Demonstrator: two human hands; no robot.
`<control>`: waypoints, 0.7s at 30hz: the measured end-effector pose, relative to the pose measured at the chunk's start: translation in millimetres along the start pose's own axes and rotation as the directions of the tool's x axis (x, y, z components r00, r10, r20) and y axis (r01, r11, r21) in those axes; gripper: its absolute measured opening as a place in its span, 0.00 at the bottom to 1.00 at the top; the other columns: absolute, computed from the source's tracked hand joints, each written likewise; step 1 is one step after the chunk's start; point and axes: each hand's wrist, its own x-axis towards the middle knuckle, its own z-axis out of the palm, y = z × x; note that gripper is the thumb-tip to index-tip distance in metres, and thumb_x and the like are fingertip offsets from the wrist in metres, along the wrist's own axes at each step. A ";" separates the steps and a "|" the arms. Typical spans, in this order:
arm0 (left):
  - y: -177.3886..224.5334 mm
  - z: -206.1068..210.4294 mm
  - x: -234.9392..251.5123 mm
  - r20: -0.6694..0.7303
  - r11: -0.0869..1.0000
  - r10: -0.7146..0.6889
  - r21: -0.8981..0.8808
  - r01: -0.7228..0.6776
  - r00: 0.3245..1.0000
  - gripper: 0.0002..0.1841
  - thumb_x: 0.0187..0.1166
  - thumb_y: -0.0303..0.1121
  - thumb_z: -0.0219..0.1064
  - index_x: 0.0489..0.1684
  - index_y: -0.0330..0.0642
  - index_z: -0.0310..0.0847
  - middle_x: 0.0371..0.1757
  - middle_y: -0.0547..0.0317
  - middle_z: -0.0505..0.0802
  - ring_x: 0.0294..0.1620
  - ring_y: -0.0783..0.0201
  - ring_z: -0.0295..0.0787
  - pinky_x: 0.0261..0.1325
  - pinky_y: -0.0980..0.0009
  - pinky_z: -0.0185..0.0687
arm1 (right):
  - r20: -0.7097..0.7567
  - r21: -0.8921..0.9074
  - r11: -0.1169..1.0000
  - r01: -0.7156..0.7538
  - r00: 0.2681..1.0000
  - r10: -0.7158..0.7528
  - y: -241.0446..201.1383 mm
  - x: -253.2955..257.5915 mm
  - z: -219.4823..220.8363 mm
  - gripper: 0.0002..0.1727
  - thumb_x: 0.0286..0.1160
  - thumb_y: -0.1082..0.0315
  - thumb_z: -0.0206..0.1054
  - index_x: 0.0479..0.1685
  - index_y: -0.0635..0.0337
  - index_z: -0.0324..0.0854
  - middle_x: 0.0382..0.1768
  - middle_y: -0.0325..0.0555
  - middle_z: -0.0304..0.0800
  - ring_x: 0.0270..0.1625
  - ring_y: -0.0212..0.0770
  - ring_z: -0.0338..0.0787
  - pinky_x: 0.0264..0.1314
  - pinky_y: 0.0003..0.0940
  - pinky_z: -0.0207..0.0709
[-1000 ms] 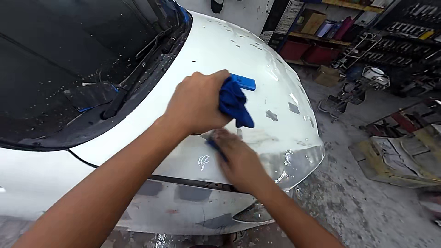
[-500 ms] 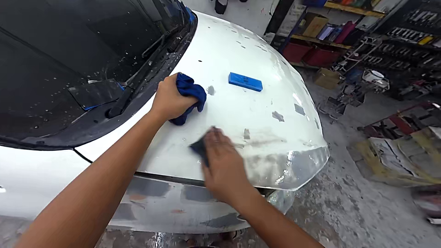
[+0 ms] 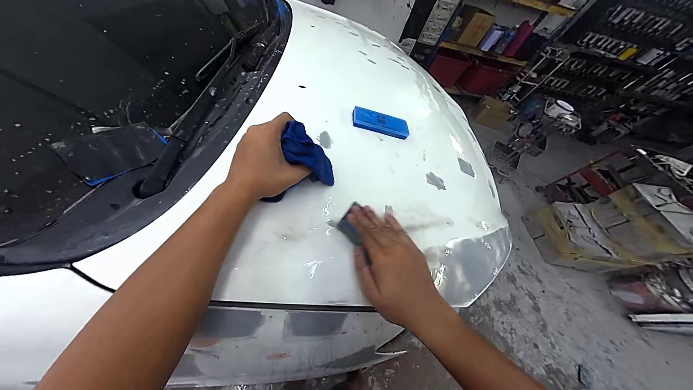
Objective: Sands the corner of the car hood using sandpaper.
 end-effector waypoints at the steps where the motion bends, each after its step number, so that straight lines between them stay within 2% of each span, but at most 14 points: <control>1: -2.1 -1.3 0.4 -0.012 1.000 0.000 0.014 0.000 1.000 0.26 0.54 0.56 0.78 0.47 0.50 0.83 0.36 0.62 0.92 0.41 0.62 0.91 0.42 0.48 0.86 | 0.022 -0.039 0.998 -0.045 0.999 0.046 -3.5 0.7 -1.1 0.33 0.87 0.53 0.42 0.83 0.59 0.74 0.86 0.43 0.72 0.91 0.44 0.64 0.93 0.55 0.56; 3: -4.9 -2.0 -0.7 -0.025 0.999 -0.007 0.035 0.008 1.000 0.26 0.54 0.57 0.77 0.46 0.51 0.83 0.37 0.63 0.92 0.42 0.62 0.91 0.42 0.48 0.86 | 0.076 -0.028 0.998 -0.061 0.995 0.063 -38.0 5.2 0.8 0.35 0.82 0.53 0.47 0.83 0.67 0.71 0.86 0.56 0.70 0.91 0.54 0.65 0.90 0.57 0.59; 4: -4.4 -0.4 -1.3 -0.017 0.999 -0.001 0.034 0.002 1.000 0.26 0.54 0.56 0.77 0.46 0.51 0.83 0.37 0.63 0.92 0.42 0.62 0.91 0.42 0.48 0.86 | 0.094 0.026 0.999 -0.035 0.995 0.032 -54.1 5.9 2.5 0.36 0.81 0.53 0.49 0.84 0.67 0.71 0.86 0.56 0.69 0.91 0.53 0.63 0.91 0.55 0.58; 5: -3.6 0.6 -1.9 -0.015 0.999 0.004 0.032 -0.004 1.000 0.26 0.54 0.56 0.77 0.46 0.51 0.83 0.37 0.63 0.92 0.42 0.62 0.91 0.42 0.48 0.86 | 0.104 0.071 0.997 0.006 0.994 -0.014 -59.6 7.0 3.4 0.36 0.81 0.53 0.49 0.85 0.64 0.70 0.88 0.51 0.68 0.93 0.49 0.60 0.93 0.53 0.55; 7: -3.2 -1.2 -2.2 -0.025 1.000 0.007 0.026 -0.006 1.000 0.25 0.54 0.56 0.77 0.45 0.51 0.83 0.36 0.64 0.92 0.41 0.63 0.91 0.41 0.49 0.85 | 0.044 0.118 0.992 0.046 0.998 -0.051 -39.7 5.4 2.7 0.30 0.87 0.54 0.46 0.84 0.52 0.75 0.87 0.35 0.71 0.93 0.38 0.60 0.94 0.51 0.55; 8: -2.8 -1.8 -3.2 -0.027 1.000 0.007 0.020 -0.006 1.000 0.25 0.54 0.56 0.77 0.45 0.51 0.83 0.35 0.64 0.91 0.41 0.63 0.91 0.41 0.50 0.85 | 0.017 0.091 0.995 0.029 0.999 -0.031 -24.6 0.4 0.8 0.29 0.88 0.54 0.44 0.83 0.49 0.76 0.86 0.31 0.73 0.92 0.36 0.61 0.94 0.52 0.55; 9: -2.5 -2.2 -3.8 -0.029 1.000 0.006 0.017 -0.005 1.000 0.25 0.54 0.56 0.77 0.45 0.51 0.83 0.35 0.64 0.91 0.40 0.63 0.90 0.41 0.50 0.85 | 0.001 0.044 0.999 -0.008 1.000 0.008 -13.3 -4.0 -1.0 0.30 0.88 0.54 0.42 0.82 0.49 0.77 0.85 0.31 0.73 0.92 0.38 0.62 0.93 0.54 0.56; 11: -2.5 -3.0 -1.8 -0.037 1.000 -0.007 0.026 0.008 0.999 0.26 0.53 0.56 0.78 0.45 0.51 0.83 0.35 0.63 0.91 0.40 0.62 0.91 0.40 0.48 0.85 | 0.021 -0.014 0.998 -0.066 0.998 0.067 -17.9 -1.9 -2.2 0.33 0.85 0.51 0.43 0.82 0.56 0.76 0.85 0.41 0.74 0.91 0.46 0.64 0.90 0.59 0.59; 13: -1.8 -1.2 -1.7 -0.020 0.999 -0.016 0.040 0.017 1.000 0.26 0.53 0.57 0.77 0.45 0.51 0.83 0.35 0.63 0.91 0.41 0.61 0.91 0.40 0.47 0.85 | 0.056 0.073 0.996 -0.044 0.998 0.040 -50.7 5.1 3.1 0.35 0.81 0.51 0.50 0.80 0.63 0.76 0.84 0.52 0.74 0.91 0.49 0.65 0.89 0.58 0.59; 15: -0.9 0.5 -2.4 -0.020 0.999 -0.013 0.043 0.014 1.000 0.26 0.53 0.57 0.77 0.45 0.51 0.83 0.35 0.63 0.91 0.41 0.61 0.91 0.40 0.47 0.85 | 0.088 0.168 0.984 0.055 0.994 -0.070 -61.9 12.2 6.3 0.35 0.75 0.54 0.55 0.84 0.61 0.73 0.87 0.46 0.71 0.92 0.42 0.61 0.93 0.51 0.55; 16: -1.1 0.0 -3.2 -0.030 0.999 -0.013 0.041 0.014 0.999 0.26 0.53 0.57 0.77 0.45 0.52 0.83 0.35 0.64 0.91 0.40 0.62 0.90 0.39 0.48 0.85 | 0.070 0.171 0.981 0.089 0.992 -0.102 -53.9 12.5 6.1 0.34 0.74 0.57 0.55 0.83 0.57 0.74 0.86 0.41 0.72 0.92 0.38 0.62 0.93 0.50 0.57; 18: -1.2 -1.8 -5.5 -0.035 0.999 -0.012 0.031 0.013 0.999 0.26 0.53 0.57 0.77 0.45 0.52 0.83 0.35 0.64 0.91 0.40 0.62 0.90 0.39 0.48 0.85 | 0.027 0.109 0.992 0.068 0.997 -0.072 -29.0 4.2 1.5 0.32 0.74 0.60 0.51 0.81 0.53 0.78 0.83 0.36 0.76 0.89 0.35 0.66 0.91 0.52 0.60; 20: 0.9 -5.0 -5.9 -0.025 1.000 -0.019 0.023 0.019 1.000 0.26 0.53 0.56 0.78 0.46 0.51 0.84 0.36 0.61 0.92 0.42 0.59 0.91 0.41 0.45 0.86 | 0.020 0.041 0.999 -0.009 1.000 0.008 -21.1 0.5 -2.1 0.33 0.76 0.58 0.46 0.80 0.57 0.78 0.83 0.41 0.77 0.88 0.41 0.69 0.90 0.56 0.61; 21: 1.2 -5.8 -5.2 -0.021 0.999 -0.023 0.028 0.024 1.000 0.26 0.53 0.56 0.78 0.46 0.50 0.84 0.36 0.61 0.92 0.42 0.58 0.91 0.41 0.44 0.86 | 0.019 0.031 0.999 -0.027 0.999 0.026 -30.7 3.5 -0.8 0.33 0.75 0.59 0.46 0.78 0.61 0.79 0.81 0.47 0.79 0.87 0.45 0.71 0.87 0.57 0.64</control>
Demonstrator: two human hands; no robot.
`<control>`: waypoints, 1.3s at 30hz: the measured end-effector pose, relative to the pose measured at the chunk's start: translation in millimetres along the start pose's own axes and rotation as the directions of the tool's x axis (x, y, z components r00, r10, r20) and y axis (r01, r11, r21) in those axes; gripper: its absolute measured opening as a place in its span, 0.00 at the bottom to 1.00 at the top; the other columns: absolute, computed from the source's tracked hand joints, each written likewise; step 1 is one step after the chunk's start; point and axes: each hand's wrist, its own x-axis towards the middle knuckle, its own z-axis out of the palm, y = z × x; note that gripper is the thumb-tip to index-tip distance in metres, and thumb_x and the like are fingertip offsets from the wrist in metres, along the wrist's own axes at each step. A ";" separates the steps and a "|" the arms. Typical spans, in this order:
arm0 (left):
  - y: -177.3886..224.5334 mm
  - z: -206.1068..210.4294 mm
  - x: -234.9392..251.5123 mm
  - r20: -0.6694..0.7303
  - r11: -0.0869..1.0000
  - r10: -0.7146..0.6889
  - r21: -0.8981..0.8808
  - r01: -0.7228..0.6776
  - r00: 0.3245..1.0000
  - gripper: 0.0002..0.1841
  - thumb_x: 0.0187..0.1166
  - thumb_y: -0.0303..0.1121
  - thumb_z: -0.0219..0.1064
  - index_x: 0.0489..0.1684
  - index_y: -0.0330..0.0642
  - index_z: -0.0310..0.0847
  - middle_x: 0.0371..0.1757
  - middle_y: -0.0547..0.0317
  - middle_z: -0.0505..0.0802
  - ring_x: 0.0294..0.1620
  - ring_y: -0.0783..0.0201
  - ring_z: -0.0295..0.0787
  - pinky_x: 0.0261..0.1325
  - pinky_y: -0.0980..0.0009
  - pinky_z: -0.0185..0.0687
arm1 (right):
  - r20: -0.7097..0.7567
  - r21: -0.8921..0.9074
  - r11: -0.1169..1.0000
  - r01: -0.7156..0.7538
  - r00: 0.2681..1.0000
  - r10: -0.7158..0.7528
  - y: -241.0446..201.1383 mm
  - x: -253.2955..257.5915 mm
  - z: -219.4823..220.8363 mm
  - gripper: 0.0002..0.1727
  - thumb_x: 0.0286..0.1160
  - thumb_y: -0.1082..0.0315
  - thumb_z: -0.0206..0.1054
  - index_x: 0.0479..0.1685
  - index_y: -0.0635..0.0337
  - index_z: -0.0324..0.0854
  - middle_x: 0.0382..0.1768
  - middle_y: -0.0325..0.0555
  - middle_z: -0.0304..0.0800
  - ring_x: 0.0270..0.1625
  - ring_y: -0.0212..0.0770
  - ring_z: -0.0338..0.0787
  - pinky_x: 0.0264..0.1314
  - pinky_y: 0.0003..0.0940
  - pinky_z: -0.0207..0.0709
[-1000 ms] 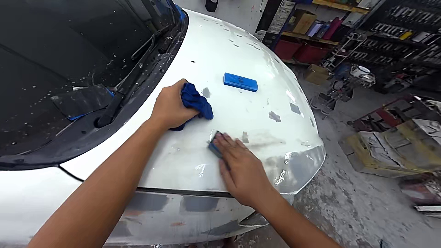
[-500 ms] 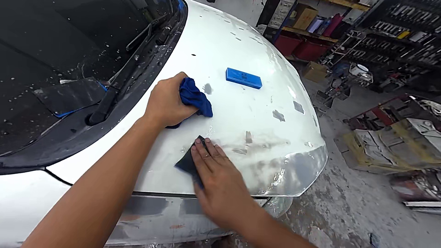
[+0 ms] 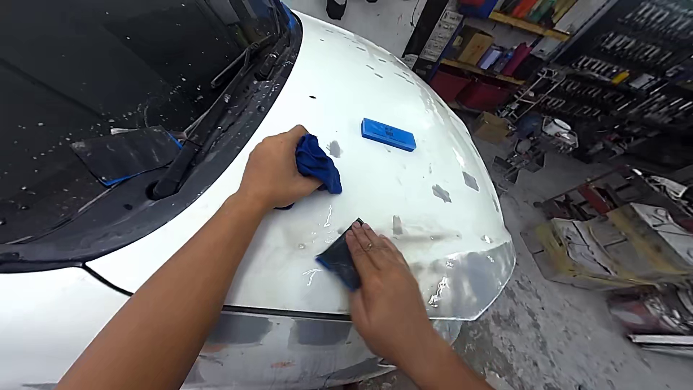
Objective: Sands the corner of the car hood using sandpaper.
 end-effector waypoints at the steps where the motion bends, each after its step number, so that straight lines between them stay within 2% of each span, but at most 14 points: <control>1: 0.3 0.4 0.0 0.010 1.000 -0.004 0.008 0.004 1.000 0.26 0.53 0.56 0.78 0.45 0.51 0.84 0.36 0.61 0.92 0.42 0.57 0.91 0.41 0.44 0.85 | 0.009 0.022 1.000 0.004 1.000 -0.004 -13.9 2.1 3.4 0.33 0.74 0.59 0.47 0.77 0.63 0.79 0.81 0.50 0.79 0.87 0.48 0.71 0.87 0.57 0.64; 5: 0.9 3.0 -1.9 0.012 1.000 -0.007 0.018 0.007 1.000 0.26 0.53 0.57 0.77 0.44 0.53 0.83 0.34 0.63 0.91 0.40 0.59 0.90 0.39 0.45 0.84 | 0.013 0.045 0.994 0.097 0.995 -0.097 -8.5 6.9 5.2 0.32 0.77 0.58 0.47 0.81 0.50 0.78 0.85 0.33 0.74 0.91 0.38 0.63 0.91 0.54 0.59; 7: 0.8 1.3 -3.1 0.013 1.000 -0.004 0.015 0.003 1.000 0.25 0.53 0.57 0.77 0.44 0.53 0.83 0.34 0.64 0.90 0.40 0.60 0.90 0.39 0.46 0.84 | -0.023 -0.056 0.998 0.035 0.999 -0.037 15.7 0.6 -1.4 0.31 0.77 0.56 0.45 0.78 0.45 0.81 0.82 0.29 0.77 0.90 0.42 0.65 0.87 0.59 0.61; 11: 0.8 0.8 -3.7 0.024 1.000 0.004 0.023 -0.005 1.000 0.26 0.53 0.56 0.77 0.45 0.52 0.84 0.35 0.61 0.91 0.41 0.57 0.91 0.40 0.44 0.84 | 0.007 0.045 0.999 0.022 1.000 -0.022 -21.0 4.1 2.5 0.31 0.76 0.57 0.48 0.75 0.57 0.82 0.81 0.44 0.79 0.88 0.47 0.69 0.82 0.57 0.66; 16: 0.6 1.4 -6.0 0.011 1.000 0.002 0.017 -0.002 1.000 0.25 0.52 0.58 0.77 0.44 0.54 0.83 0.34 0.64 0.90 0.40 0.60 0.90 0.38 0.47 0.84 | -0.007 0.081 0.994 0.068 0.998 -0.067 16.4 -3.5 -0.3 0.32 0.76 0.61 0.46 0.80 0.51 0.79 0.83 0.34 0.76 0.89 0.36 0.67 0.89 0.52 0.64; 20: 0.4 -2.2 -5.8 0.036 0.999 0.019 0.030 -0.020 0.999 0.26 0.53 0.56 0.77 0.44 0.50 0.83 0.35 0.59 0.91 0.40 0.55 0.91 0.38 0.43 0.84 | 0.024 0.043 0.998 -0.039 0.999 0.038 -9.6 -3.4 -2.6 0.36 0.77 0.48 0.53 0.77 0.66 0.78 0.80 0.56 0.78 0.87 0.51 0.72 0.87 0.53 0.67; 22: 2.2 -0.4 -6.2 0.050 0.999 0.030 0.027 -0.031 0.998 0.26 0.54 0.57 0.76 0.45 0.50 0.83 0.35 0.59 0.91 0.40 0.55 0.91 0.38 0.42 0.83 | 0.049 0.138 0.988 0.064 0.996 -0.071 -31.2 0.6 1.2 0.36 0.72 0.52 0.59 0.78 0.65 0.77 0.82 0.53 0.76 0.89 0.47 0.68 0.90 0.49 0.62; 24: 3.0 -1.0 -6.2 0.040 0.999 0.027 0.018 -0.028 0.999 0.26 0.54 0.58 0.76 0.44 0.51 0.82 0.34 0.60 0.90 0.39 0.56 0.90 0.37 0.43 0.83 | 0.038 0.184 0.976 0.118 0.991 -0.127 -5.1 1.2 -0.8 0.32 0.70 0.58 0.62 0.77 0.57 0.79 0.82 0.42 0.77 0.89 0.38 0.68 0.91 0.44 0.64; 26: 3.5 -0.7 -7.6 0.035 1.000 0.019 0.012 -0.019 0.999 0.26 0.53 0.58 0.76 0.44 0.52 0.82 0.33 0.62 0.90 0.38 0.57 0.90 0.35 0.44 0.82 | 0.001 0.115 0.993 0.034 0.999 -0.034 52.4 -11.7 -7.0 0.29 0.74 0.60 0.59 0.77 0.54 0.81 0.80 0.39 0.80 0.87 0.35 0.71 0.89 0.43 0.68; 29: 1.9 -2.0 -6.7 0.029 0.999 0.030 0.025 -0.030 0.999 0.25 0.53 0.57 0.76 0.44 0.52 0.83 0.34 0.61 0.90 0.38 0.56 0.90 0.35 0.43 0.82 | -0.043 -0.036 0.978 -0.206 0.978 0.204 109.7 -24.1 -11.0 0.32 0.82 0.54 0.49 0.82 0.58 0.75 0.82 0.46 0.77 0.87 0.44 0.71 0.86 0.50 0.68; 31: 2.7 -1.2 -6.8 0.049 0.999 0.037 0.027 -0.038 0.998 0.25 0.54 0.56 0.75 0.45 0.50 0.83 0.33 0.58 0.90 0.38 0.53 0.90 0.35 0.41 0.81 | -0.029 -0.036 0.977 -0.209 0.978 0.208 77.6 -21.6 -5.6 0.34 0.85 0.53 0.47 0.86 0.63 0.69 0.85 0.54 0.72 0.90 0.49 0.65 0.90 0.53 0.62; 33: 4.0 0.8 -7.0 0.058 0.998 0.047 0.026 -0.049 0.997 0.26 0.53 0.56 0.75 0.45 0.49 0.83 0.33 0.56 0.90 0.38 0.51 0.90 0.35 0.40 0.81 | 0.021 0.030 0.996 -0.078 0.997 0.078 42.5 -17.2 -1.0 0.35 0.86 0.52 0.46 0.88 0.62 0.66 0.89 0.49 0.66 0.94 0.45 0.58 0.95 0.50 0.53; 36: 4.7 0.0 -6.8 0.039 0.998 0.055 0.027 -0.056 0.998 0.26 0.53 0.57 0.74 0.44 0.49 0.82 0.31 0.57 0.89 0.36 0.53 0.89 0.33 0.41 0.79 | 0.011 0.066 0.998 -0.006 1.000 0.005 77.5 -14.9 -6.2 0.31 0.89 0.54 0.43 0.86 0.50 0.72 0.88 0.37 0.69 0.92 0.36 0.61 0.94 0.47 0.57; 39: 3.7 -1.0 -6.7 0.033 0.998 0.052 0.034 -0.053 0.998 0.26 0.53 0.57 0.74 0.43 0.49 0.82 0.30 0.57 0.88 0.34 0.53 0.88 0.32 0.42 0.79 | -0.018 0.001 0.986 -0.169 0.985 0.169 104.1 -13.3 -9.2 0.32 0.88 0.55 0.43 0.86 0.59 0.70 0.87 0.46 0.70 0.91 0.43 0.63 0.93 0.50 0.57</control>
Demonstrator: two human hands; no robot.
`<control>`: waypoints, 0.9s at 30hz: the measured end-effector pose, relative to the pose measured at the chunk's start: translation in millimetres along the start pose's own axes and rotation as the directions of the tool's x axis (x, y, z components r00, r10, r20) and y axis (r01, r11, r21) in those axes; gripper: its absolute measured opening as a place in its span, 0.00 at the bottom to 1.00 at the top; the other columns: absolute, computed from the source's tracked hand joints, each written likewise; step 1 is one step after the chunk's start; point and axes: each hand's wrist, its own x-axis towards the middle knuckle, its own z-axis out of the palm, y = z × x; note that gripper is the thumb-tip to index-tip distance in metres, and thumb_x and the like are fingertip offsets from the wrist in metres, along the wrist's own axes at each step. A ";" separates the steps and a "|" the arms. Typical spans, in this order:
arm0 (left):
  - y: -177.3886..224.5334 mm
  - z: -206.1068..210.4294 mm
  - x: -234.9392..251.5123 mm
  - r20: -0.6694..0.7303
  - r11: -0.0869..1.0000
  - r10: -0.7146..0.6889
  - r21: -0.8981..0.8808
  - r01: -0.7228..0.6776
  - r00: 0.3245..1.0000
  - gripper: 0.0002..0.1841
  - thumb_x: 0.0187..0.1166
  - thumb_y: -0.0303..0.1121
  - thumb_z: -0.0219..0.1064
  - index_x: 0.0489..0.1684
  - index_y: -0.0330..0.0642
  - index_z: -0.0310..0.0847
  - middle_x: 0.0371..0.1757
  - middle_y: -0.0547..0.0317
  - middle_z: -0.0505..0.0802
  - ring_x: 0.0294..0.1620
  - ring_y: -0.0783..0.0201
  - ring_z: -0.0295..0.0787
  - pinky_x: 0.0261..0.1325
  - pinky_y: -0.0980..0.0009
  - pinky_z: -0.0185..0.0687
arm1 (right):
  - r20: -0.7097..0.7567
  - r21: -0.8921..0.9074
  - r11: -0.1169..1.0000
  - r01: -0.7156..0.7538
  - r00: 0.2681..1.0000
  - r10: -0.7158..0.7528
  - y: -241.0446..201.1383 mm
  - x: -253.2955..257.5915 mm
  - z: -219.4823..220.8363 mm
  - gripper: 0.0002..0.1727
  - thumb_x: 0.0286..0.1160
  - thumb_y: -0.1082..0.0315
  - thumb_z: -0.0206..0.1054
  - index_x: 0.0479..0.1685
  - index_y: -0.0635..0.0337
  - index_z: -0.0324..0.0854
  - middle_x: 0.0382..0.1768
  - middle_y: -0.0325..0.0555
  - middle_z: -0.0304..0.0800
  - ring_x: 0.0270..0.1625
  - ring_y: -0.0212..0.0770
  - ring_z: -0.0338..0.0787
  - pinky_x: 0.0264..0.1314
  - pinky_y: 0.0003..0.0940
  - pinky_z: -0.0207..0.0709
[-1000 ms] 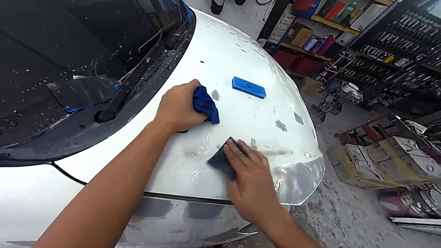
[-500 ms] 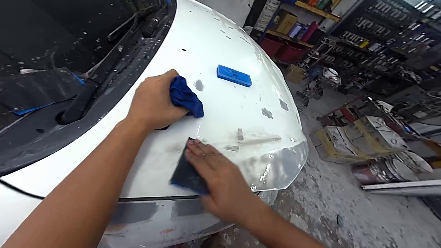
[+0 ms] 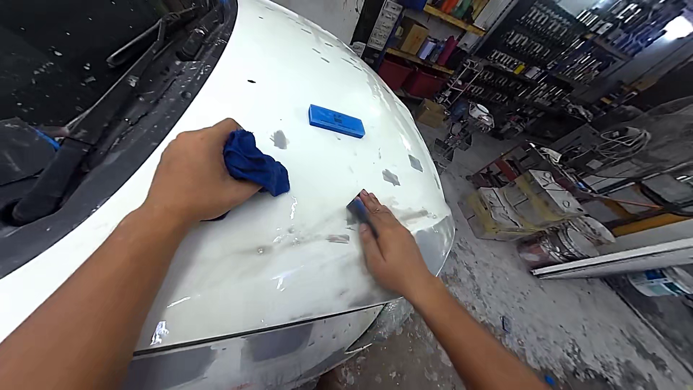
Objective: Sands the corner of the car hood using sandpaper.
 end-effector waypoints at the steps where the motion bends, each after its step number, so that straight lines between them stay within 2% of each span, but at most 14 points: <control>1: 0.3 0.7 0.1 0.006 1.000 -0.008 0.004 0.008 1.000 0.26 0.53 0.57 0.74 0.43 0.50 0.82 0.31 0.58 0.88 0.35 0.53 0.89 0.32 0.42 0.79 | 0.014 -0.024 1.000 -0.012 1.000 0.013 -14.1 -0.5 2.6 0.34 0.87 0.53 0.43 0.87 0.64 0.67 0.88 0.51 0.68 0.93 0.46 0.61 0.94 0.51 0.55; 2: 0.8 1.6 0.5 0.005 1.000 -0.013 0.004 0.013 1.000 0.26 0.53 0.58 0.74 0.43 0.50 0.83 0.31 0.59 0.89 0.35 0.54 0.89 0.32 0.42 0.79 | 0.032 -0.028 0.999 0.020 0.999 -0.019 -33.3 -2.9 5.1 0.36 0.87 0.52 0.44 0.88 0.66 0.64 0.89 0.53 0.65 0.94 0.47 0.57 0.95 0.52 0.52; 4: 2.0 3.2 -0.5 -0.009 1.000 -0.023 -0.003 0.023 1.000 0.25 0.53 0.57 0.74 0.43 0.50 0.83 0.31 0.59 0.89 0.35 0.54 0.89 0.33 0.43 0.80 | 0.073 0.017 0.992 0.124 0.990 -0.125 -54.2 -5.9 5.4 0.35 0.87 0.52 0.43 0.89 0.61 0.65 0.91 0.46 0.63 0.95 0.42 0.54 0.96 0.49 0.50; 7: 0.7 3.0 -2.3 -0.014 0.999 -0.031 -0.018 0.030 0.999 0.24 0.53 0.57 0.75 0.43 0.52 0.83 0.32 0.62 0.89 0.36 0.58 0.89 0.34 0.45 0.82 | 0.017 0.068 0.989 0.131 0.991 -0.132 -7.4 -9.1 -3.1 0.29 0.89 0.55 0.43 0.84 0.49 0.75 0.86 0.34 0.73 0.90 0.34 0.64 0.93 0.46 0.59; 9: -0.6 1.2 -1.5 -0.010 0.999 -0.037 -0.018 0.037 0.999 0.24 0.52 0.56 0.76 0.44 0.53 0.83 0.32 0.63 0.89 0.36 0.59 0.89 0.34 0.45 0.82 | 0.004 0.021 1.000 0.020 1.000 -0.020 15.1 -9.7 -9.1 0.31 0.88 0.54 0.42 0.82 0.53 0.77 0.83 0.39 0.76 0.89 0.37 0.68 0.91 0.47 0.63; 10: -1.1 0.5 -1.3 -0.006 0.999 -0.041 -0.015 0.041 0.999 0.24 0.53 0.56 0.76 0.43 0.54 0.83 0.31 0.64 0.89 0.36 0.59 0.89 0.34 0.45 0.82 | 0.011 -0.011 1.000 -0.001 1.000 0.001 6.6 -10.0 -8.7 0.33 0.85 0.53 0.43 0.82 0.58 0.76 0.83 0.45 0.76 0.89 0.42 0.69 0.89 0.50 0.64; 11: -1.8 0.3 -1.1 -0.001 0.999 -0.040 -0.012 0.040 0.999 0.23 0.53 0.56 0.76 0.43 0.54 0.83 0.31 0.64 0.89 0.36 0.59 0.89 0.33 0.45 0.82 | 0.020 -0.031 0.999 0.011 1.000 -0.010 -14.0 -11.7 -6.3 0.35 0.83 0.51 0.44 0.81 0.62 0.76 0.82 0.51 0.77 0.88 0.46 0.70 0.88 0.51 0.65; 13: -2.4 1.7 0.4 0.016 1.000 -0.018 -0.009 0.018 1.000 0.24 0.54 0.56 0.74 0.43 0.53 0.83 0.31 0.63 0.89 0.36 0.58 0.89 0.33 0.45 0.82 | 0.060 0.030 0.994 0.106 0.992 -0.108 -61.6 -18.2 -2.1 0.37 0.80 0.47 0.48 0.81 0.65 0.75 0.82 0.52 0.76 0.89 0.48 0.68 0.90 0.51 0.63; 15: -1.8 2.6 -0.3 0.016 1.000 -0.015 -0.011 0.015 1.000 0.24 0.54 0.56 0.74 0.43 0.52 0.83 0.31 0.62 0.89 0.36 0.57 0.89 0.33 0.44 0.81 | 0.065 0.124 0.971 0.205 0.975 -0.214 -67.9 -19.9 -1.0 0.37 0.74 0.46 0.57 0.81 0.59 0.76 0.83 0.45 0.76 0.89 0.43 0.68 0.91 0.49 0.63; 17: -1.1 2.4 0.4 0.013 1.000 -0.018 -0.005 0.018 1.000 0.24 0.53 0.57 0.74 0.42 0.53 0.82 0.30 0.63 0.88 0.34 0.58 0.89 0.32 0.45 0.80 | 0.025 0.162 0.967 0.198 0.978 -0.205 -27.5 -22.0 -7.1 0.30 0.74 0.50 0.62 0.77 0.48 0.82 0.79 0.35 0.81 0.86 0.35 0.72 0.90 0.45 0.68; 20: -1.8 -0.3 0.0 0.010 1.000 -0.028 -0.008 0.028 1.000 0.24 0.53 0.56 0.75 0.43 0.53 0.83 0.31 0.62 0.89 0.35 0.57 0.89 0.33 0.43 0.81 | -0.057 0.071 0.994 0.084 0.995 -0.080 15.2 -27.2 -11.7 0.27 0.75 0.60 0.54 0.70 0.52 0.87 0.73 0.40 0.87 0.82 0.39 0.79 0.85 0.47 0.73; 23: -2.4 -0.4 1.5 0.028 1.000 -0.011 0.008 0.011 1.000 0.24 0.53 0.57 0.74 0.42 0.51 0.82 0.30 0.61 0.88 0.34 0.55 0.89 0.32 0.43 0.79 | -0.039 0.084 0.992 0.095 0.995 -0.092 -38.6 -30.0 -1.4 0.29 0.79 0.55 0.51 0.71 0.60 0.85 0.75 0.48 0.85 0.83 0.47 0.77 0.85 0.51 0.70; 25: -1.9 1.2 1.5 0.026 1.000 -0.001 0.008 0.000 1.000 0.25 0.54 0.58 0.73 0.43 0.50 0.83 0.30 0.59 0.88 0.35 0.54 0.89 0.32 0.43 0.79 | -0.022 0.145 0.971 0.188 0.982 -0.187 -52.7 -27.3 1.2 0.30 0.79 0.55 0.50 0.75 0.58 0.82 0.78 0.44 0.82 0.86 0.43 0.73 0.89 0.50 0.66; 27: -3.6 1.9 2.2 0.020 1.000 0.007 0.006 -0.007 1.000 0.26 0.54 0.58 0.73 0.43 0.50 0.82 0.31 0.60 0.89 0.35 0.56 0.89 0.32 0.44 0.79 | -0.023 0.150 0.968 0.203 0.979 -0.202 -23.5 -26.8 -3.5 0.27 0.82 0.58 0.50 0.76 0.51 0.82 0.79 0.35 0.81 0.87 0.36 0.71 0.91 0.47 0.63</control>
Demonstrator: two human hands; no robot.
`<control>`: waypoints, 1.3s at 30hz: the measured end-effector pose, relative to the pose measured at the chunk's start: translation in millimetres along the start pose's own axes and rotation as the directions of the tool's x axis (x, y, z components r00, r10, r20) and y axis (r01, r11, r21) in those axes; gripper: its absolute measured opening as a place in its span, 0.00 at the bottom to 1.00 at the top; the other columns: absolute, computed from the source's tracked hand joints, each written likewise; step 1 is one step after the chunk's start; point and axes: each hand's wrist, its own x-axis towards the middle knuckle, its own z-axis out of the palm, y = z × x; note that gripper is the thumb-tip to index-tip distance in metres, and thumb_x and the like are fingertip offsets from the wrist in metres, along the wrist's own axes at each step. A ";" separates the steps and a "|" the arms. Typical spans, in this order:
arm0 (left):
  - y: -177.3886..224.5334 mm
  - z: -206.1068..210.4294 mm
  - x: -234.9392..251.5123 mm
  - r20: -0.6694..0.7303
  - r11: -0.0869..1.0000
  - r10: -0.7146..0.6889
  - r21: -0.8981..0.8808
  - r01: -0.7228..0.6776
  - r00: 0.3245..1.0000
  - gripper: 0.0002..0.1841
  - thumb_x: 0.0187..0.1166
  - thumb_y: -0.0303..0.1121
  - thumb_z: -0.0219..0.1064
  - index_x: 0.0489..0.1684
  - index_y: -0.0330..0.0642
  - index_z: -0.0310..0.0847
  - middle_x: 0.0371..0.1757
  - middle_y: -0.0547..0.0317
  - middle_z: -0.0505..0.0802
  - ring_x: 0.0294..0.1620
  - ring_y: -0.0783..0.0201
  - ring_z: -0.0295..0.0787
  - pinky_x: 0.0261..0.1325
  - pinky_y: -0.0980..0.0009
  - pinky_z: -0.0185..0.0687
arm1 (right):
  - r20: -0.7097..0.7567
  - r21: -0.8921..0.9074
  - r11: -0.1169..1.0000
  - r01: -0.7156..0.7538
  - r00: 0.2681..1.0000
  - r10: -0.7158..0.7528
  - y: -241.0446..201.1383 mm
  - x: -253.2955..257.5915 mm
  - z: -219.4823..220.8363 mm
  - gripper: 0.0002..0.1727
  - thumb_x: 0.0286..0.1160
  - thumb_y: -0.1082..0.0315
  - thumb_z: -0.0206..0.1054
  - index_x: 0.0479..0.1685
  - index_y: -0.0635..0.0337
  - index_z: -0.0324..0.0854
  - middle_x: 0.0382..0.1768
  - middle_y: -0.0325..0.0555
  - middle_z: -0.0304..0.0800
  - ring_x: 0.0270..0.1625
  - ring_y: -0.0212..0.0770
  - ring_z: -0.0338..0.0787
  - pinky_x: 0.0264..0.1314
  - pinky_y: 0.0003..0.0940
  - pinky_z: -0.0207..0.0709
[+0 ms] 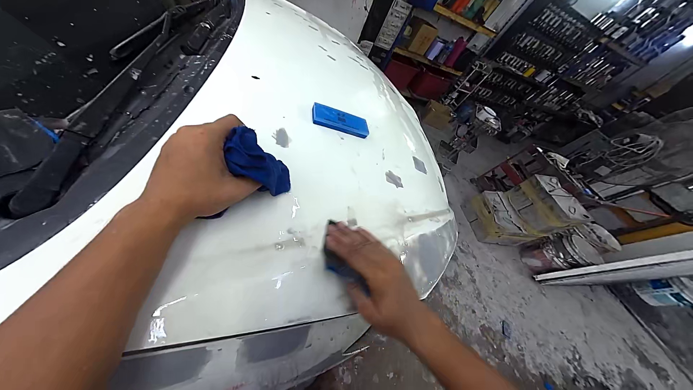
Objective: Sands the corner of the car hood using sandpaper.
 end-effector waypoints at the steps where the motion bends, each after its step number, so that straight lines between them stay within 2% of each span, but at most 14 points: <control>1: -0.5 0.2 -0.1 -0.001 1.000 0.005 -0.001 -0.005 1.000 0.26 0.54 0.59 0.73 0.43 0.51 0.82 0.31 0.60 0.88 0.35 0.56 0.89 0.32 0.44 0.79 | -0.020 -0.039 0.999 -0.033 0.999 0.032 16.5 -4.6 -5.7 0.26 0.82 0.59 0.50 0.75 0.50 0.84 0.78 0.34 0.82 0.86 0.35 0.73 0.91 0.48 0.64; 3: -1.0 -1.2 0.4 -0.003 1.000 0.001 0.001 -0.001 1.000 0.25 0.54 0.58 0.73 0.43 0.51 0.82 0.30 0.60 0.88 0.35 0.56 0.88 0.32 0.44 0.80 | -0.048 -0.118 0.986 -0.119 0.992 0.114 25.6 -6.4 -9.6 0.27 0.79 0.59 0.51 0.73 0.53 0.85 0.77 0.38 0.84 0.85 0.39 0.74 0.89 0.49 0.66; 6: 0.4 -1.0 0.4 0.010 1.000 0.002 0.001 -0.002 1.000 0.25 0.55 0.58 0.72 0.43 0.50 0.82 0.31 0.60 0.88 0.35 0.55 0.89 0.32 0.43 0.79 | 0.003 -0.084 0.991 -0.109 0.994 0.109 -29.8 2.1 6.0 0.30 0.75 0.57 0.54 0.75 0.61 0.82 0.79 0.46 0.81 0.87 0.46 0.72 0.89 0.52 0.65; 10: 3.6 -0.4 0.0 -0.001 1.000 0.005 -0.011 -0.005 1.000 0.26 0.54 0.58 0.73 0.43 0.48 0.82 0.31 0.57 0.89 0.35 0.55 0.89 0.33 0.43 0.79 | -0.017 0.014 1.000 -0.008 1.000 0.008 -9.1 -3.4 1.6 0.27 0.81 0.59 0.50 0.76 0.50 0.82 0.79 0.34 0.81 0.87 0.35 0.71 0.92 0.49 0.61; 14: 0.0 -2.0 0.1 0.005 1.000 0.002 0.000 -0.002 1.000 0.24 0.55 0.57 0.73 0.43 0.51 0.82 0.31 0.62 0.88 0.35 0.59 0.89 0.32 0.46 0.80 | -0.095 -0.096 0.984 -0.147 0.986 0.138 -6.6 -7.2 0.1 0.28 0.78 0.57 0.50 0.69 0.57 0.87 0.74 0.44 0.87 0.83 0.44 0.78 0.86 0.52 0.69; 17: 1.4 -1.0 0.2 0.015 1.000 0.019 -0.006 -0.019 1.000 0.25 0.55 0.57 0.72 0.43 0.49 0.82 0.31 0.59 0.89 0.35 0.57 0.89 0.33 0.45 0.79 | -0.038 -0.024 0.998 -0.060 0.998 0.059 -44.3 0.5 13.9 0.31 0.74 0.56 0.54 0.74 0.59 0.83 0.78 0.44 0.83 0.86 0.45 0.73 0.88 0.50 0.66; 19: 2.5 -1.7 1.2 0.014 1.000 0.013 -0.013 -0.013 1.000 0.25 0.54 0.57 0.72 0.43 0.49 0.82 0.31 0.60 0.88 0.35 0.58 0.88 0.32 0.46 0.79 | -0.041 0.056 0.998 -0.006 0.999 0.008 -20.2 -4.4 6.2 0.26 0.80 0.58 0.53 0.74 0.54 0.84 0.78 0.38 0.83 0.86 0.39 0.73 0.90 0.47 0.66; 22: 1.0 -3.3 2.6 0.014 1.000 0.014 -0.009 -0.014 1.000 0.25 0.53 0.57 0.73 0.42 0.50 0.82 0.30 0.61 0.88 0.33 0.58 0.88 0.31 0.46 0.78 | -0.137 -0.007 0.995 -0.102 0.985 0.100 30.2 -21.9 -9.7 0.24 0.81 0.61 0.51 0.67 0.53 0.89 0.72 0.38 0.88 0.81 0.38 0.79 0.86 0.46 0.71; 24: -0.4 -3.9 2.6 0.019 1.000 0.025 -0.005 -0.025 1.000 0.25 0.54 0.57 0.73 0.43 0.49 0.82 0.31 0.59 0.89 0.34 0.57 0.89 0.32 0.45 0.80 | -0.148 -0.062 0.984 -0.168 0.976 0.158 19.7 -20.2 -6.8 0.26 0.77 0.60 0.52 0.67 0.58 0.88 0.72 0.44 0.88 0.81 0.44 0.80 0.85 0.51 0.71; 27: 1.3 -2.3 3.9 0.029 1.000 0.030 0.001 -0.030 0.999 0.25 0.54 0.57 0.72 0.42 0.48 0.82 0.30 0.59 0.88 0.33 0.56 0.88 0.31 0.46 0.78 | -0.067 -0.023 0.997 -0.074 0.995 0.073 -13.6 -12.9 2.6 0.30 0.78 0.55 0.51 0.74 0.57 0.83 0.77 0.43 0.84 0.86 0.43 0.74 0.88 0.50 0.67; 31: 1.5 -2.1 5.7 0.031 0.999 0.034 0.007 -0.035 0.999 0.26 0.54 0.58 0.71 0.42 0.48 0.82 0.29 0.60 0.87 0.32 0.58 0.87 0.30 0.47 0.77 | -0.107 -0.019 0.997 -0.075 0.992 0.073 35.6 -19.8 -9.8 0.25 0.82 0.60 0.50 0.69 0.53 0.87 0.74 0.39 0.86 0.83 0.37 0.77 0.88 0.47 0.69; 33: -0.6 -3.0 5.9 0.024 0.999 0.042 0.010 -0.042 0.999 0.26 0.54 0.58 0.70 0.43 0.49 0.82 0.29 0.61 0.87 0.32 0.59 0.88 0.30 0.48 0.77 | -0.113 -0.047 0.991 -0.129 0.986 0.123 28.6 -16.0 -6.8 0.27 0.78 0.59 0.52 0.69 0.58 0.87 0.74 0.44 0.86 0.84 0.42 0.77 0.87 0.50 0.69; 36: -0.6 -1.1 5.2 0.026 0.998 0.057 0.004 -0.057 0.998 0.25 0.56 0.58 0.69 0.42 0.48 0.82 0.29 0.60 0.88 0.32 0.59 0.88 0.30 0.48 0.77 | -0.021 0.031 0.999 -0.007 1.000 0.008 -9.3 -6.7 5.1 0.30 0.79 0.55 0.52 0.76 0.59 0.81 0.80 0.45 0.81 0.88 0.44 0.70 0.91 0.49 0.63; 39: 0.8 -1.6 3.9 0.016 0.998 0.059 -0.010 -0.059 0.998 0.25 0.55 0.57 0.70 0.43 0.47 0.82 0.30 0.59 0.88 0.33 0.59 0.87 0.31 0.49 0.77 | -0.052 0.013 0.999 0.043 0.998 -0.043 24.9 -6.8 -0.5 0.26 0.82 0.60 0.52 0.74 0.55 0.83 0.78 0.40 0.82 0.86 0.38 0.73 0.91 0.44 0.64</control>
